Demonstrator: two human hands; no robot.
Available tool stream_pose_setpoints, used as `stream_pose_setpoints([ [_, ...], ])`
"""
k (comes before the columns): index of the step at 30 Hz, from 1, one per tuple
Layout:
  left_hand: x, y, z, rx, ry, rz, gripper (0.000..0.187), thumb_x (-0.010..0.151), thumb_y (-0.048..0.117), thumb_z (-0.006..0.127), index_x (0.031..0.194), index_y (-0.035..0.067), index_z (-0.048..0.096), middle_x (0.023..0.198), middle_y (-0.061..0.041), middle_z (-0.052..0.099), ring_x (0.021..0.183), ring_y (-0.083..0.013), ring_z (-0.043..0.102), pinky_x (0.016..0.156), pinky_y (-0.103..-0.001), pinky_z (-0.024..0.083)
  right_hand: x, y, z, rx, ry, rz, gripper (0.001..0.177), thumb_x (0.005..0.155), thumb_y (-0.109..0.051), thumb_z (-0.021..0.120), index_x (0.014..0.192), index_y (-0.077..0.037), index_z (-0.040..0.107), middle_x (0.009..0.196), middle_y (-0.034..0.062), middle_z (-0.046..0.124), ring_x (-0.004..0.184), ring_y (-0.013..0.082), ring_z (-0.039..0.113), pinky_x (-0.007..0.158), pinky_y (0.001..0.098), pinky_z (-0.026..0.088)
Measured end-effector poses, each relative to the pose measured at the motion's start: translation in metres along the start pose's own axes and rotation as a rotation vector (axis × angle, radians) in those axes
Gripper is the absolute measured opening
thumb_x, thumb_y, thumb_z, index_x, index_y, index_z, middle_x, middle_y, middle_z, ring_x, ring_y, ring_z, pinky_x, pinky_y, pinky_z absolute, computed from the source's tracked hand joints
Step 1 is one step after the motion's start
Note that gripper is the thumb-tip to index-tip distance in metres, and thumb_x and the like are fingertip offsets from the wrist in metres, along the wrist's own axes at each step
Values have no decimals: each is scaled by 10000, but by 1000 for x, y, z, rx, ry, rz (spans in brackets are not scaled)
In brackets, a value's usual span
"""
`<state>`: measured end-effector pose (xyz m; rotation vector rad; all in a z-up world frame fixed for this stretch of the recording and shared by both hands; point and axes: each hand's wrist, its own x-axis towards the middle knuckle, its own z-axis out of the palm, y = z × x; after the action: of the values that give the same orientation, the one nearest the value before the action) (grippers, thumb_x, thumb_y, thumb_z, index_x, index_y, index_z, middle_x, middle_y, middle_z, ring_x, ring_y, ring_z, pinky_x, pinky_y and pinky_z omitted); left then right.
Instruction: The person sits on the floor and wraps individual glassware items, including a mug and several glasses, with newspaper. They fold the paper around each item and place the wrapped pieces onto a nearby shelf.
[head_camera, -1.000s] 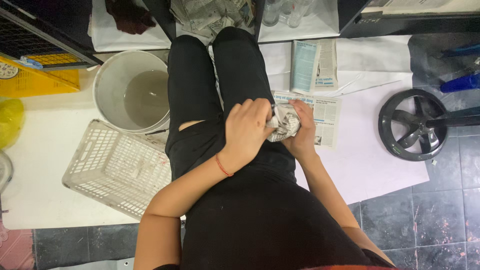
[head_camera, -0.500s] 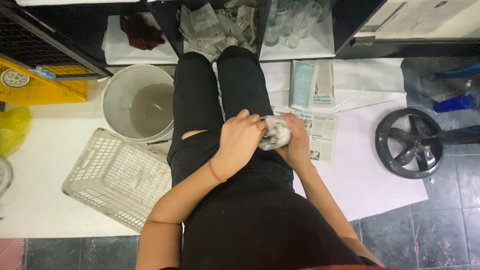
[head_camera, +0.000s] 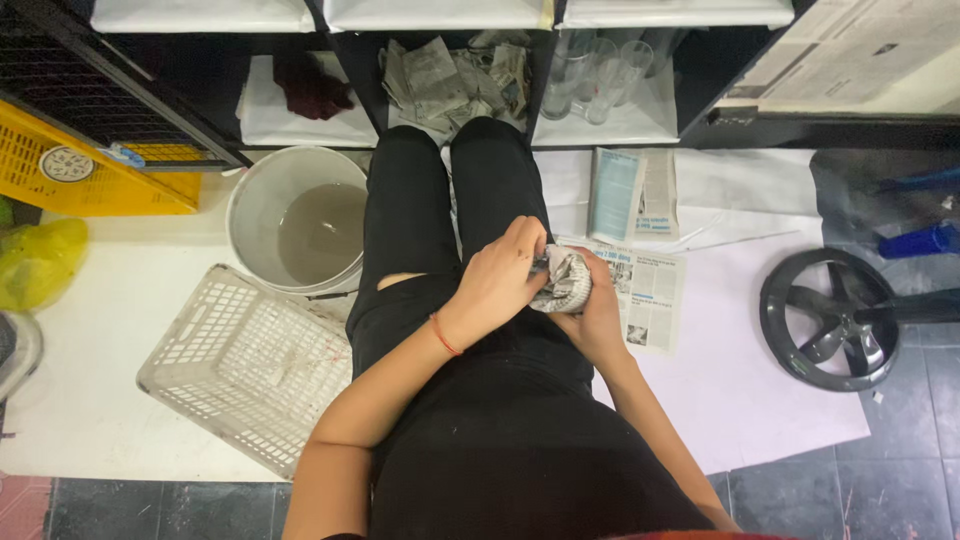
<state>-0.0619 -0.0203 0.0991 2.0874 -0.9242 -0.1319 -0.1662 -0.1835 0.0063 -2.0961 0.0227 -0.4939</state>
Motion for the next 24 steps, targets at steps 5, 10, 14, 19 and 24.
stream_pose_setpoints([
  [5,9,-7,-29,-181,-190,-35,718,799,225,862,1355,48,443,1065,-139,586,670,-246,702,601,-362,573,5,-3,2,-134,49,-120,944,682,-114,908,1439,28,363,1410,236,457,1322,418,445,1121,506,361],
  [10,13,-13,-35,-481,-375,-195,597,880,110,704,1453,126,536,938,-129,774,582,-170,749,548,-296,620,16,-18,11,-90,2,-128,934,711,-144,917,1464,6,385,1407,195,495,1316,396,462,1116,507,380],
  [14,11,-17,-43,-455,-223,-205,518,894,53,667,1402,148,634,805,-128,783,594,-150,763,571,-271,612,41,-42,18,-175,66,-282,921,685,-170,945,1422,-13,416,1398,186,524,1275,403,526,1087,490,422],
  [19,16,-19,-80,-393,-28,-311,410,965,75,597,1369,111,656,805,-137,784,530,-149,725,530,-281,592,93,-80,21,-297,-9,-263,931,631,-209,977,1394,-39,471,1292,177,548,1169,364,606,940,423,526],
  [24,50,-54,-121,-748,211,-70,517,1043,183,611,1520,83,438,1377,-124,648,730,-102,677,577,-252,546,199,-92,32,134,-73,-236,870,744,-221,966,1404,-49,426,1299,127,641,1193,232,675,1018,377,557],
])
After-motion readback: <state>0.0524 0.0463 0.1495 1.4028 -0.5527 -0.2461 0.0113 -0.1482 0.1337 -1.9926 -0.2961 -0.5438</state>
